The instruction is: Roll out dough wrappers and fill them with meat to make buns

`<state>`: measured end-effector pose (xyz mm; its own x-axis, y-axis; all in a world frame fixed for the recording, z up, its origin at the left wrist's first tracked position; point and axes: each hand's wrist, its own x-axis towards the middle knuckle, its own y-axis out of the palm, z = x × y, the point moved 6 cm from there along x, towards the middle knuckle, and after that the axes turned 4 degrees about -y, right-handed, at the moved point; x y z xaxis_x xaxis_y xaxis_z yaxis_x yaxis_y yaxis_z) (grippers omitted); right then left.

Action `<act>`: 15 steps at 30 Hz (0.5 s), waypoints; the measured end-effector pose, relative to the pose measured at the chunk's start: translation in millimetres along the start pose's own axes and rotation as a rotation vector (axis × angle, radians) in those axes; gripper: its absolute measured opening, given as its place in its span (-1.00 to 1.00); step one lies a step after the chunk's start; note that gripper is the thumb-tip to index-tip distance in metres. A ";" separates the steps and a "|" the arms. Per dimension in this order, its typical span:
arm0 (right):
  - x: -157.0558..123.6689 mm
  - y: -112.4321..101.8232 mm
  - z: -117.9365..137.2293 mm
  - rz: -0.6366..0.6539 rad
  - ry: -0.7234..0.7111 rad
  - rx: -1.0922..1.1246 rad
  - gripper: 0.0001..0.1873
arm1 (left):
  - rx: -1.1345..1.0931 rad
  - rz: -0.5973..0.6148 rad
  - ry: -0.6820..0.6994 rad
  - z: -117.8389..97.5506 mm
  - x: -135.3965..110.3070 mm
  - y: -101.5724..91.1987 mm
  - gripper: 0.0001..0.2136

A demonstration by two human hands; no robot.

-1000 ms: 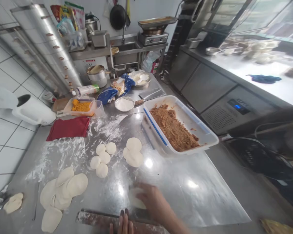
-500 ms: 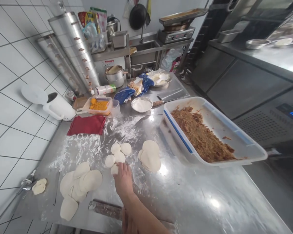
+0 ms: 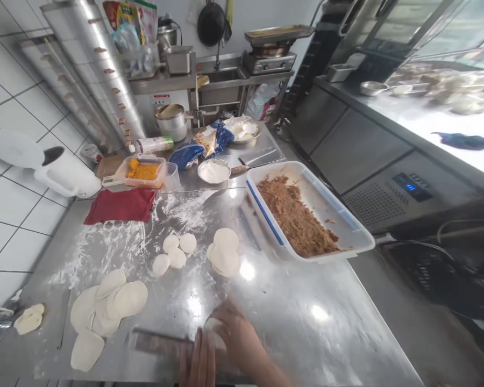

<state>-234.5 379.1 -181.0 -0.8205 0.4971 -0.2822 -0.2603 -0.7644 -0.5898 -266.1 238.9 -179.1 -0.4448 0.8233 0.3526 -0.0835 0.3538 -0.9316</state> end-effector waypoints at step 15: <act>-33.6 -1.1 -21.7 -0.139 0.184 0.098 -0.67 | -0.050 0.022 0.041 -19.7 -0.1 1.2 -0.11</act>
<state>-195.6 372.2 -187.3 -0.6696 0.6594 -0.3419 -0.4195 -0.7156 -0.5586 -248.6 248.0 -178.6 -0.4087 0.8482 0.3368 -0.0294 0.3566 -0.9338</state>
